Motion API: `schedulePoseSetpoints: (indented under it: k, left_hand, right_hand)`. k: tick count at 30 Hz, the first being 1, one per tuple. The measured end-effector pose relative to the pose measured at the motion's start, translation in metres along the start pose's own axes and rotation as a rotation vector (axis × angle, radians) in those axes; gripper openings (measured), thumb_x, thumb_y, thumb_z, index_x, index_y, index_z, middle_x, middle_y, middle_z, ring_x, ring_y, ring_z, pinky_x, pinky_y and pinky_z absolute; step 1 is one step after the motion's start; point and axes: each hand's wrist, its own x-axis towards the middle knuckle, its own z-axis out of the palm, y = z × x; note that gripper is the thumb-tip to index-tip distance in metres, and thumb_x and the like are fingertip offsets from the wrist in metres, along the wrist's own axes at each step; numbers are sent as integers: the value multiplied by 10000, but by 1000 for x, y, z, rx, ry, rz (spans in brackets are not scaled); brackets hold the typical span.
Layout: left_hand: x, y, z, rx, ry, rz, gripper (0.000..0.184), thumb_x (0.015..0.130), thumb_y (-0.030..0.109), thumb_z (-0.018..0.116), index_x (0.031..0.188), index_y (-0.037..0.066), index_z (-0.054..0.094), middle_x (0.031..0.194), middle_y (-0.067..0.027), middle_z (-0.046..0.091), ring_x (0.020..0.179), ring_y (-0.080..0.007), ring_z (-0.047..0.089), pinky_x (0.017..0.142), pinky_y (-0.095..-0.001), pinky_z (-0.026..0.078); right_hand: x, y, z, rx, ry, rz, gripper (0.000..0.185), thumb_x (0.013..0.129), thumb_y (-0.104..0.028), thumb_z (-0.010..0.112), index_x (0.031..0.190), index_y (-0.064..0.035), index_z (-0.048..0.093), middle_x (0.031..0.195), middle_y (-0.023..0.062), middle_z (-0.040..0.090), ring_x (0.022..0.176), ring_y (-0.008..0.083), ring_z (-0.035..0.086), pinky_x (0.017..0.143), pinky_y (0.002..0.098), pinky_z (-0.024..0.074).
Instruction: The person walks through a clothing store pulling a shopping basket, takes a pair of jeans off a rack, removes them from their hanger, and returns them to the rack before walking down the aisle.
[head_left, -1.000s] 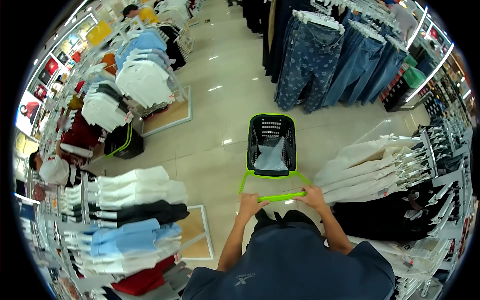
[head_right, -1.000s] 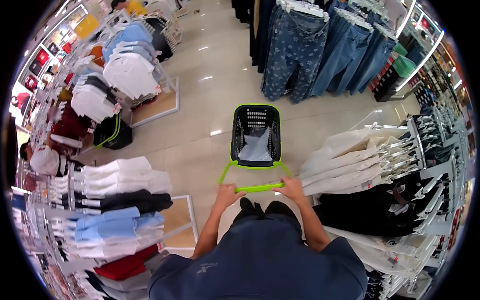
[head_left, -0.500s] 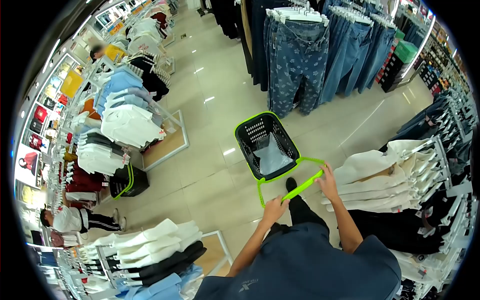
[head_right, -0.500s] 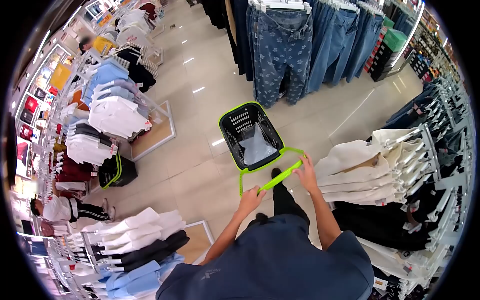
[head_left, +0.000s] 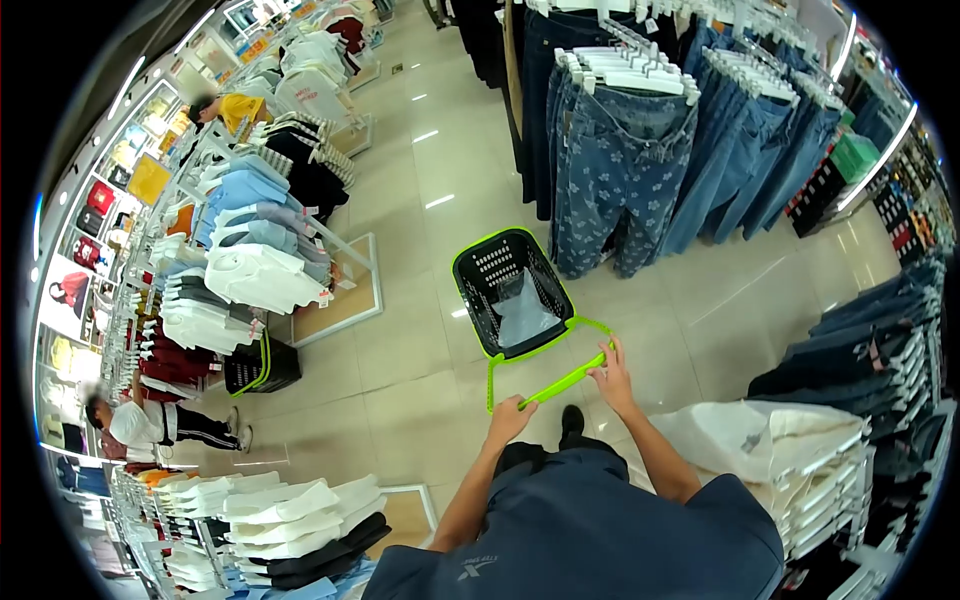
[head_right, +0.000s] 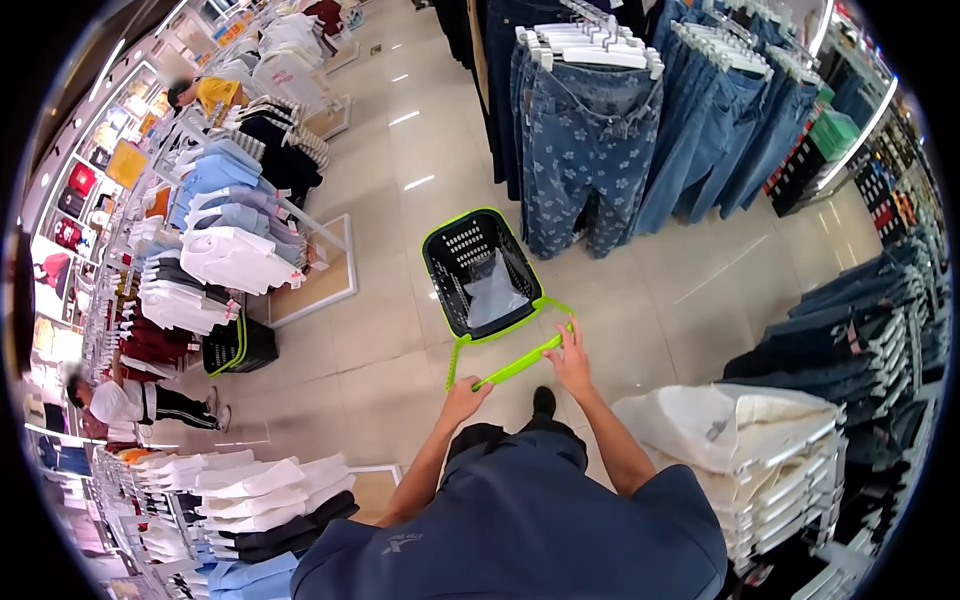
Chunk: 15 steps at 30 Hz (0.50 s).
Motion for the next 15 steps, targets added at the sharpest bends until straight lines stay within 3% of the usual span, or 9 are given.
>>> schedulePoseSetpoints:
  k: [3,6,15]
  left_hand:
    - [26,11,-3,3,-11,-35,444,803,403,620,809,-41,624,783,-265,615,784,-433,598,693,-462,469]
    - [47,19,-11,-22,30,-40,443,801,402,621,825,-40,630,799,-265,620,798,-433,600,707,-456,475]
    - [113,10,-44,12,15,16,440,790,430,626,837,-7,649,792,-244,630,797,-414,610,704,-464,479]
  right_hand:
    - [33,6,-3,-36,-4,-34,577,761,-191,719,1253,-88,436,1429,127,294,854,275,579,749,369,491]
    - [58,6,-2,-50,-23,-21,559,761,-183,718,1233,-70,440,1420,135,297,855,273,577,743,362,491]
    - [109,0,29,142,66,4,532,789,-64,672,1263,-39,432,1442,149,268,912,257,581,746,329,503]
